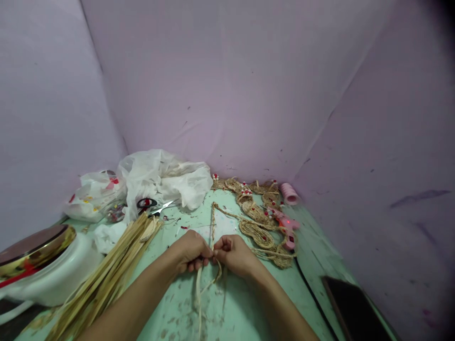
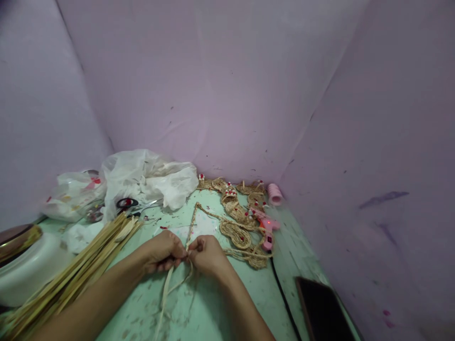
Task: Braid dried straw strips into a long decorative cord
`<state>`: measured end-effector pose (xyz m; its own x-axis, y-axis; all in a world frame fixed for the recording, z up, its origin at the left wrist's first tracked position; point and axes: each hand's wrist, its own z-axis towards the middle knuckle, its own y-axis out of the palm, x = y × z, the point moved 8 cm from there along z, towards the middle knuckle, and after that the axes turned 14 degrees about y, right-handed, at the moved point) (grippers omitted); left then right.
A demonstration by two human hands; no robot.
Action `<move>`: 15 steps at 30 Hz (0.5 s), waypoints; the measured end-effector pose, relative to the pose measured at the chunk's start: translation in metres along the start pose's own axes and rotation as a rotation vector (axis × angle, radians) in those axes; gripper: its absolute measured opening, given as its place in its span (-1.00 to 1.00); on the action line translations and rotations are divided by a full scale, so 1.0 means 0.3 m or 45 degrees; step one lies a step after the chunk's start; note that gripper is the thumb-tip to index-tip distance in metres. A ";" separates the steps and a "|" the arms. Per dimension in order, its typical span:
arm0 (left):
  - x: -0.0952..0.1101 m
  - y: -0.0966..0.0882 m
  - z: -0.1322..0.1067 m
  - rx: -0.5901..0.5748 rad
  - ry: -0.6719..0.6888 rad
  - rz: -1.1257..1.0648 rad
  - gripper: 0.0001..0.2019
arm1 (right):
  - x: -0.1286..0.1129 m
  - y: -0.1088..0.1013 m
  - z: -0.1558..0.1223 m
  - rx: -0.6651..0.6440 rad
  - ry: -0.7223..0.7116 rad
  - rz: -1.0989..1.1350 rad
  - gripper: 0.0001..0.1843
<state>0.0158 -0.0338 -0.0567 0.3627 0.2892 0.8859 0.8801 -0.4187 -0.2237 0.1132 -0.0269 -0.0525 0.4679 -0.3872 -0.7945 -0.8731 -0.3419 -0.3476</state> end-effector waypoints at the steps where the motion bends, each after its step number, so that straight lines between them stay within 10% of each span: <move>1: -0.001 -0.007 -0.001 0.040 -0.012 0.059 -0.89 | -0.014 -0.012 -0.010 0.106 -0.065 -0.147 -0.92; 6: 0.022 -0.008 -0.004 0.189 0.046 0.086 -0.85 | -0.062 -0.057 -0.075 0.492 -0.083 -0.632 -0.83; 15: -0.010 0.001 -0.023 0.210 -0.008 -0.102 -0.85 | -0.067 -0.022 -0.142 0.539 -0.049 -0.515 -0.83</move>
<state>0.0129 -0.0409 -0.0566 0.2911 0.3211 0.9012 0.9444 -0.2471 -0.2170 0.1155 -0.0533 -0.0132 0.7770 -0.2630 -0.5719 -0.6085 -0.0813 -0.7894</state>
